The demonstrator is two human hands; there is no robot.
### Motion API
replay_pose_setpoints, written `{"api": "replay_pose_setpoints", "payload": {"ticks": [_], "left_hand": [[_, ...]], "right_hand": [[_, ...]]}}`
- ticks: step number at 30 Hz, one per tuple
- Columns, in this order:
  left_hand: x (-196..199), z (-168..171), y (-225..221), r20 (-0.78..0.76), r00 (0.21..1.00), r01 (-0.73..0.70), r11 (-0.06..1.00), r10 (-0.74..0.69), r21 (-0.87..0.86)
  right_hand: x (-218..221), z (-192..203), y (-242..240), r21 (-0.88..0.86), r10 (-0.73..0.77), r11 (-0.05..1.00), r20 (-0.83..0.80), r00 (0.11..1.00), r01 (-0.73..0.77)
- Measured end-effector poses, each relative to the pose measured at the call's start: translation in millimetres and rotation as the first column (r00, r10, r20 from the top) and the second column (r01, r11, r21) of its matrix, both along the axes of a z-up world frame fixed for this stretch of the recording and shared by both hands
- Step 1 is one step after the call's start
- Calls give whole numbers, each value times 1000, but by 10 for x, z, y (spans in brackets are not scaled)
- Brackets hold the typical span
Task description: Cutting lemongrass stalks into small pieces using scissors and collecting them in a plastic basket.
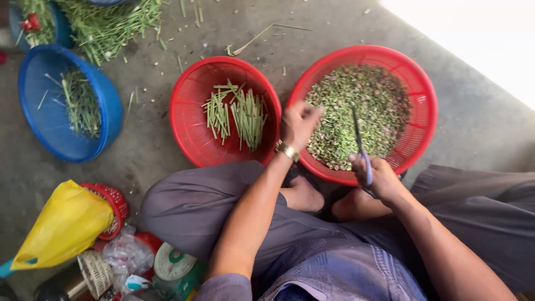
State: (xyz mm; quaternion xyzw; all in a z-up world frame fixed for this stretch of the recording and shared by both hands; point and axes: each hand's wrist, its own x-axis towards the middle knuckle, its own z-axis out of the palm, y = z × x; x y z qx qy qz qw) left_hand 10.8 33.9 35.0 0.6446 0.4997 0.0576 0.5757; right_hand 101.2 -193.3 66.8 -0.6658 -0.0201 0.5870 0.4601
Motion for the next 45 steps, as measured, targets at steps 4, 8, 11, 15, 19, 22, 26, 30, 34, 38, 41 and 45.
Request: {"api": "replay_pose_setpoints", "payload": {"ticks": [4, 8, 11, 15, 19, 22, 26, 30, 34, 38, 41, 45], "left_hand": [[-470, -412, 1105, -124, 965, -164, 896, 233, 413], [-1349, -1167, 1460, -532, 773, -160, 918, 345, 362], [-1500, -1130, 1183, -665, 656, -218, 933, 357, 286], [-1103, -670, 1033, -582, 720, -244, 923, 378, 298], [-1011, -705, 1372, -528, 819, -65, 952, 222, 299], [-936, -298, 1870, -362, 919, -28, 941, 158, 338], [-1214, 1055, 2405, -397, 916, 251, 850, -55, 462], [-1760, 1805, 2611, -147, 988, 83, 961, -44, 265], [-2851, 1114, 2242, 34, 963, -248, 837, 266, 487], [-2831, 325, 1625, -321, 751, 2, 484, 577, 875], [-2548, 210, 1131, -292, 886, 11, 612, 361, 791], [-2234, 146, 588, -97, 993, 111, 766, -64, 633]], "right_hand": [[-15, -106, 61, -81, -8, 997, 46, 999, 12], [8, -169, 82, -157, 49, 987, 68, 996, -38], [6, -215, 125, -189, 98, 979, 76, 992, -82], [-9, -108, 262, -181, 95, 980, 57, 994, -84], [-14, -286, 271, -170, 152, 976, 82, 985, -137], [-21, -268, 250, -184, 159, 973, 89, 983, -141], [6, -163, 266, -220, 251, 950, 120, 961, -220], [112, -31, 264, -331, 363, 897, 177, 915, -292], [147, -38, 214, -405, 443, 851, 215, 870, -334], [167, 36, 225, -451, 463, 828, 216, 860, -333], [162, -21, 171, -464, 504, 805, 209, 838, -369], [119, -35, 147, -461, 511, 807, 234, 827, -368]]}}
